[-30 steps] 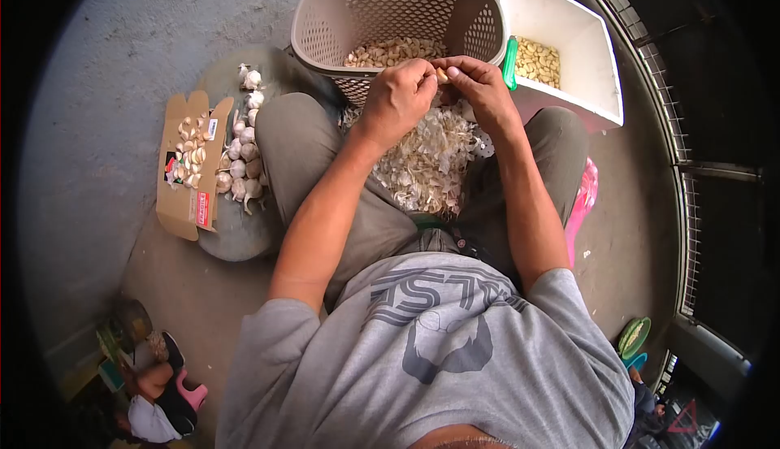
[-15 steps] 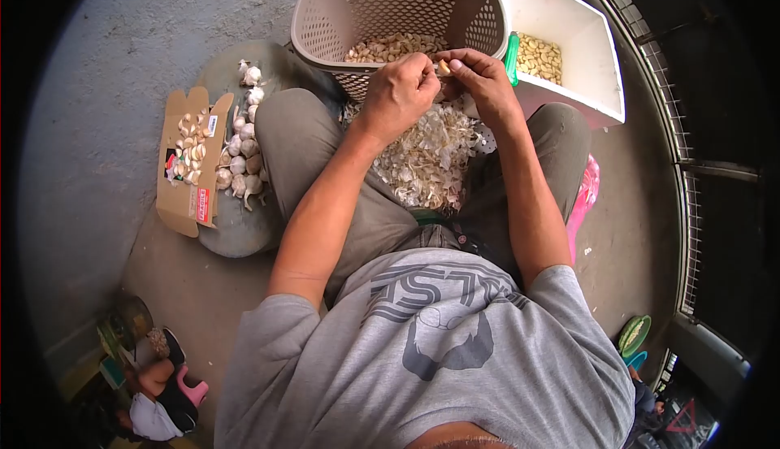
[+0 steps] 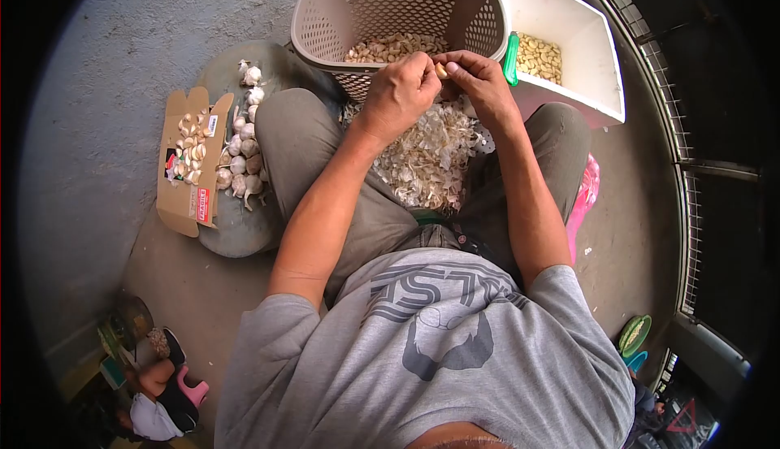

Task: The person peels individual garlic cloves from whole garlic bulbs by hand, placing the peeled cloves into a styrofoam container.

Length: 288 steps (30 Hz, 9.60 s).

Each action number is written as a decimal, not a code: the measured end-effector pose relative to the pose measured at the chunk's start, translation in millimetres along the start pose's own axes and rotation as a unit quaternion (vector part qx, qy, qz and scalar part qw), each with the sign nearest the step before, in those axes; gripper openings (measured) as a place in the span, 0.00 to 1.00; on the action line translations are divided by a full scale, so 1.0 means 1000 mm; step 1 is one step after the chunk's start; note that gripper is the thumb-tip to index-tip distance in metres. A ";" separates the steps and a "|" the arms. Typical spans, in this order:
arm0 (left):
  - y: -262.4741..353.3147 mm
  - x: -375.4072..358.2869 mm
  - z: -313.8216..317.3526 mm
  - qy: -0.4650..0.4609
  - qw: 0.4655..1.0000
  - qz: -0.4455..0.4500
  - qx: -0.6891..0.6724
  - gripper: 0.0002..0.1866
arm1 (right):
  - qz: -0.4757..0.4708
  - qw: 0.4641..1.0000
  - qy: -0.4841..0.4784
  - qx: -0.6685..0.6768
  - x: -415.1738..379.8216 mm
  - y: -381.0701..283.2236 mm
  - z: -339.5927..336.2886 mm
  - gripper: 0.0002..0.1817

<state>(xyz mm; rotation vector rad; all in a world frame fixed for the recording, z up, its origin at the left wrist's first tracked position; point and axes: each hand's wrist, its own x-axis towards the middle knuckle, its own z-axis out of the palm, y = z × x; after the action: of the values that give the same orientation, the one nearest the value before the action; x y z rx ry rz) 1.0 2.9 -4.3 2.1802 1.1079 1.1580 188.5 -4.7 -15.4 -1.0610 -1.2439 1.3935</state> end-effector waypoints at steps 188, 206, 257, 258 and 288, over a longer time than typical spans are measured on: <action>0.050 -0.110 0.071 -0.458 0.883 -0.034 0.099 0.14 | 0.157 0.803 0.528 -0.228 -0.310 0.320 -0.245 0.18; 0.081 -0.084 0.042 -0.195 0.938 -0.153 -0.242 0.22 | 0.135 0.963 0.210 -0.102 -0.313 -0.064 -0.112 0.20; 0.035 -0.071 0.032 0.014 0.688 -0.423 -0.590 0.17 | -0.207 0.964 -0.153 0.071 -0.086 -0.172 -0.020 0.11; 0.034 -0.071 0.036 0.006 0.689 -0.413 -0.596 0.17 | -0.148 0.969 -0.193 0.034 -0.101 -0.174 -0.029 0.13; 0.068 -0.080 0.017 -0.016 0.660 -0.397 -0.637 0.19 | 0.526 0.837 0.100 -0.110 -0.444 0.204 -0.028 0.13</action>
<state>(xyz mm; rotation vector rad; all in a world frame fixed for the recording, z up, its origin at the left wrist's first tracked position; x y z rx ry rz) 19.3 -101.8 -6.7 0.4890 0.6539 0.9213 269.9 -443.6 -216.3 -2.1886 -0.6284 1.8559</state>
